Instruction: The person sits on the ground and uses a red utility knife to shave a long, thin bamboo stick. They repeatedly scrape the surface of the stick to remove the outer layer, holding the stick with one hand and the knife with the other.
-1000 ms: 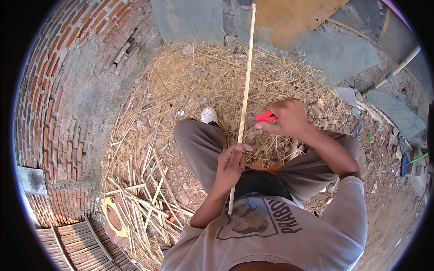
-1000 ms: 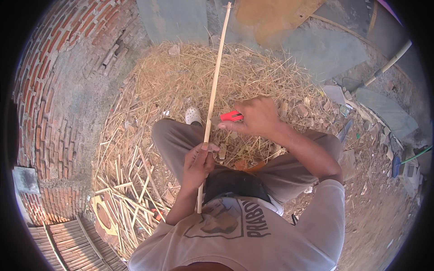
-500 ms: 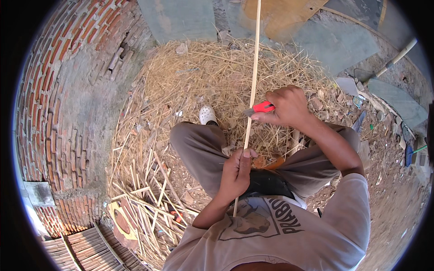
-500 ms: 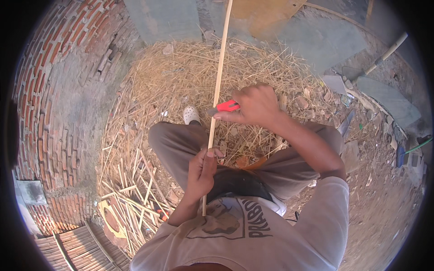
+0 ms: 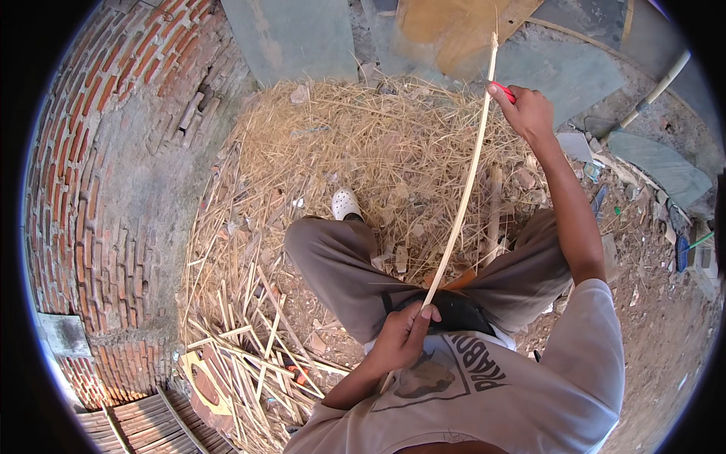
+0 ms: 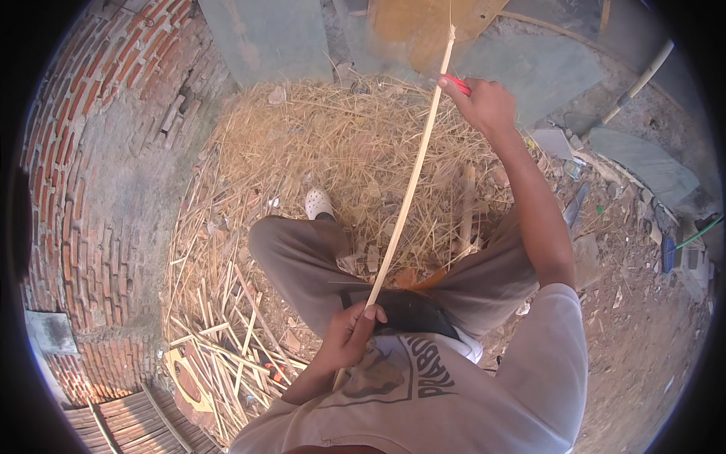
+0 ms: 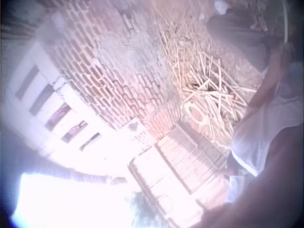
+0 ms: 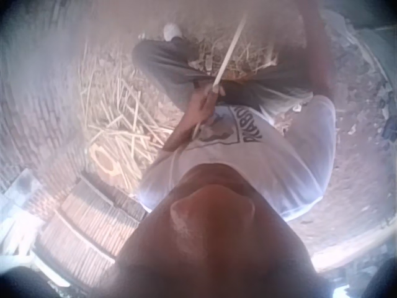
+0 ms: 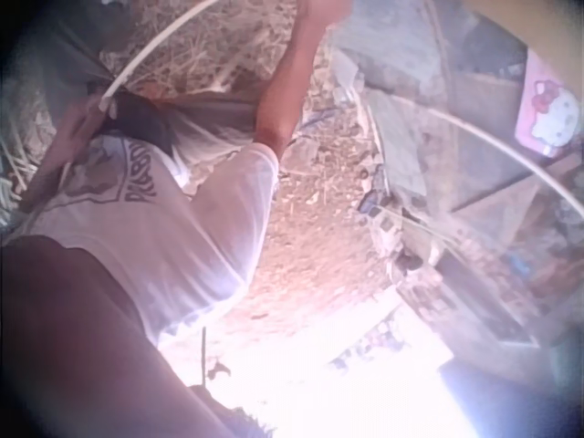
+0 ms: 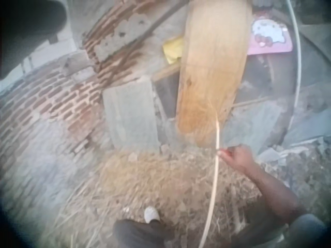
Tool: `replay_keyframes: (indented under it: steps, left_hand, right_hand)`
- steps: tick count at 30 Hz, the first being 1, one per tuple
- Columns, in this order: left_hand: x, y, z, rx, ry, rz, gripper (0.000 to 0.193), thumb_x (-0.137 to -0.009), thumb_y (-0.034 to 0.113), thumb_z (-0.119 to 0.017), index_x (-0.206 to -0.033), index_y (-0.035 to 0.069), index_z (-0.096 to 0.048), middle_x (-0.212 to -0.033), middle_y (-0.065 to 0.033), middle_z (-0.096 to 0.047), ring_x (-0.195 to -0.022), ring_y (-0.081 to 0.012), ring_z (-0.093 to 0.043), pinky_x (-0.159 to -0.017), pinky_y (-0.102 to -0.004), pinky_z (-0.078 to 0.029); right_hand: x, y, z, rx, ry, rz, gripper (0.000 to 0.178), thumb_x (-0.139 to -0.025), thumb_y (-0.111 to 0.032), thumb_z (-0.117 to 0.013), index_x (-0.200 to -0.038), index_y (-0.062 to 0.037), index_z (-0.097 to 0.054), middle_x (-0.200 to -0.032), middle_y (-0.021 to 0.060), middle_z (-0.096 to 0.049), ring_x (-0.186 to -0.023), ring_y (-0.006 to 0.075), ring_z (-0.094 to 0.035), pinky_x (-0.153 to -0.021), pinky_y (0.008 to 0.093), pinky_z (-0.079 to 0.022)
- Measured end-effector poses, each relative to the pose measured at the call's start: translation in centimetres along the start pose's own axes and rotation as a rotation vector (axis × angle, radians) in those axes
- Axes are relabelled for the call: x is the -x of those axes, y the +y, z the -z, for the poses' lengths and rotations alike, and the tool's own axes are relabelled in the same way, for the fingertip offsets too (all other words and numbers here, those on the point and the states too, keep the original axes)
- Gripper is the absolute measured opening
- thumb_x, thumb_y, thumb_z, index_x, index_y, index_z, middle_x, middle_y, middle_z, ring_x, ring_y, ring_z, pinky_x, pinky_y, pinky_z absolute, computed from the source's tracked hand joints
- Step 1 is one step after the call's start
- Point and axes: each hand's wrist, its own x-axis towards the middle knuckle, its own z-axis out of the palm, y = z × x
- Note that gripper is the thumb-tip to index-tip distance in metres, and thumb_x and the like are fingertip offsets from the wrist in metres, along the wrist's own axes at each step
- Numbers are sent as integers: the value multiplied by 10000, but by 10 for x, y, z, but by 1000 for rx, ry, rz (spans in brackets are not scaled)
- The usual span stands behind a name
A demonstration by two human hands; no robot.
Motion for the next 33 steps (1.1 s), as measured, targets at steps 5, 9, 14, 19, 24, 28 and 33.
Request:
replay_keyframes:
  steps: [5,9,14,19,24,28,33]
  left_hand:
    - [-2,-2,11,-49,173,-3,200,-1023,145,-452,-947,28,-595,-559,-5,-396,-511,-63,-381,-476,-269,-324]
    - [-16,5,16,-155,234,-54,189,-1014,132,-452,-942,24,-590,-546,-41,-397,-480,-91,-402,-477,-287,-342]
    - [-25,14,14,-244,242,-94,179,-1009,117,-446,-943,20,-581,-551,-78,-437,-465,-138,-457,-487,-305,-373]
    - [-30,15,13,-275,268,-154,173,-1008,117,-452,-943,16,-577,-560,-89,-468,-473,-157,-488,-492,-316,-393]
    - [7,1,-7,-151,21,6,254,-1037,186,-422,-933,23,-587,-580,9,-423,-518,-56,-382,-493,-251,-317]
    - [-3,-18,5,-45,195,-97,303,-1054,240,-400,-943,29,-587,-595,87,-380,-534,-3,-318,-491,-212,-258]
    - [-20,8,16,11,222,-58,264,-1040,190,-424,-942,12,-593,-584,25,-407,-552,-30,-356,-510,-227,-302]
  right_hand:
    - [84,-67,-3,-75,-124,478,740,-795,-796,-493,-581,-98,-612,-467,65,-528,-436,253,-574,-452,392,-453]
    - [116,-90,-1,-192,-56,750,699,-724,-782,-600,-542,-108,-576,-446,42,-497,-378,231,-525,-415,366,-420]
    - [106,-84,-5,-149,-27,725,661,-682,-733,-667,-532,-104,-528,-495,55,-490,-439,269,-534,-454,387,-419]
    - [87,-78,-12,-93,27,647,665,-721,-721,-656,-534,-95,-528,-490,72,-511,-436,265,-549,-452,384,-431]
    - [-7,2,1,42,-97,-47,811,-835,-810,-379,-744,-79,-717,-520,117,-593,-557,293,-649,-519,421,-500]
    - [42,-45,2,-24,-157,187,791,-829,-804,-411,-725,-75,-701,-518,99,-587,-532,298,-639,-518,426,-498]
    - [111,-101,9,-170,-127,705,674,-745,-750,-604,-589,-95,-601,-486,74,-536,-433,262,-581,-448,369,-455]
